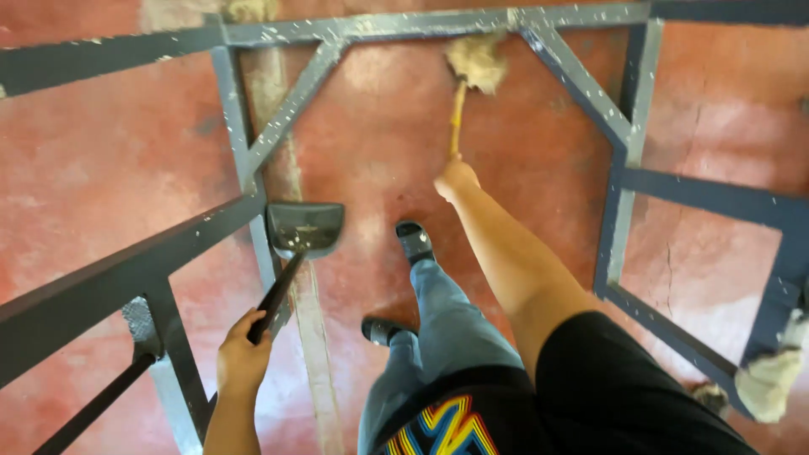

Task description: Sweeping the floor of a gym using a broom and a dustpan.

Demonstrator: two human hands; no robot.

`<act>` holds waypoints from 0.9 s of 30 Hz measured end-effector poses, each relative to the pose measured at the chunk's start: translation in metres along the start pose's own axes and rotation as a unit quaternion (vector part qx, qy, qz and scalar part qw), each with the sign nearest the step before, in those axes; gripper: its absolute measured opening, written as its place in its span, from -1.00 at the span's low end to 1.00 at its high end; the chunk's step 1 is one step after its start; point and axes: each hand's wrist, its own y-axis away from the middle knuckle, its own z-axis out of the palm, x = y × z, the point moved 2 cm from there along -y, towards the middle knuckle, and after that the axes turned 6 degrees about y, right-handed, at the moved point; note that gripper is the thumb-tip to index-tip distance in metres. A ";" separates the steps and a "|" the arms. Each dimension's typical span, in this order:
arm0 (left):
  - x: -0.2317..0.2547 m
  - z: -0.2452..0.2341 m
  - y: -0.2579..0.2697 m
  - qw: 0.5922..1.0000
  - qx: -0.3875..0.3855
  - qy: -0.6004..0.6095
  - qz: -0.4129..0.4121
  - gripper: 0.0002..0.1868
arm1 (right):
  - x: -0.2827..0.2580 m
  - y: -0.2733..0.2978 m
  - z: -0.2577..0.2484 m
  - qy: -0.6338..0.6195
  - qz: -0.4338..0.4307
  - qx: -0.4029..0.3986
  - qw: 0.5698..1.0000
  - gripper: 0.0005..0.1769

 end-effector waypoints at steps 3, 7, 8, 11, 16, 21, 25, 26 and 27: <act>-0.034 0.004 -0.008 1.000 0.014 -0.003 -0.001 -0.53 | -0.012 0.065 -0.059 -0.032 -0.028 -0.011 0.999 -0.46; -0.060 0.005 -0.022 0.999 0.036 0.029 -0.002 -0.56 | -0.015 0.107 -0.066 0.038 -0.074 -0.061 0.995 -0.29; -0.066 0.004 -0.025 0.997 0.056 0.042 0.026 -0.55 | -0.023 0.111 -0.056 0.035 -0.105 -0.053 0.992 -0.32; -0.085 0.024 -0.052 0.994 0.096 -0.046 0.000 -0.63 | -0.100 0.214 -0.112 0.170 -0.240 -0.112 0.949 -0.42; -0.049 0.025 -0.052 0.993 0.089 -0.083 0.009 -0.66 | -0.105 0.241 0.063 0.240 -0.341 -0.149 0.897 -0.43; -0.070 0.019 -0.058 0.994 0.059 -0.091 -0.023 -0.67 | -0.074 0.340 -0.037 -0.054 -0.196 -0.248 0.947 -0.30; -0.127 0.005 -0.012 0.999 0.029 -0.034 -0.001 -0.67 | -0.075 0.345 -0.111 0.194 -0.133 -0.129 0.963 -0.34; -0.147 0.005 -0.003 0.999 0.021 0.013 0.025 -0.66 | -0.081 0.336 -0.122 0.271 -0.137 -0.084 0.949 -0.28; -0.152 -0.001 0.016 0.999 0.027 0.013 0.025 -0.66 | -0.080 0.272 -0.084 0.271 -0.142 -0.080 0.949 -0.28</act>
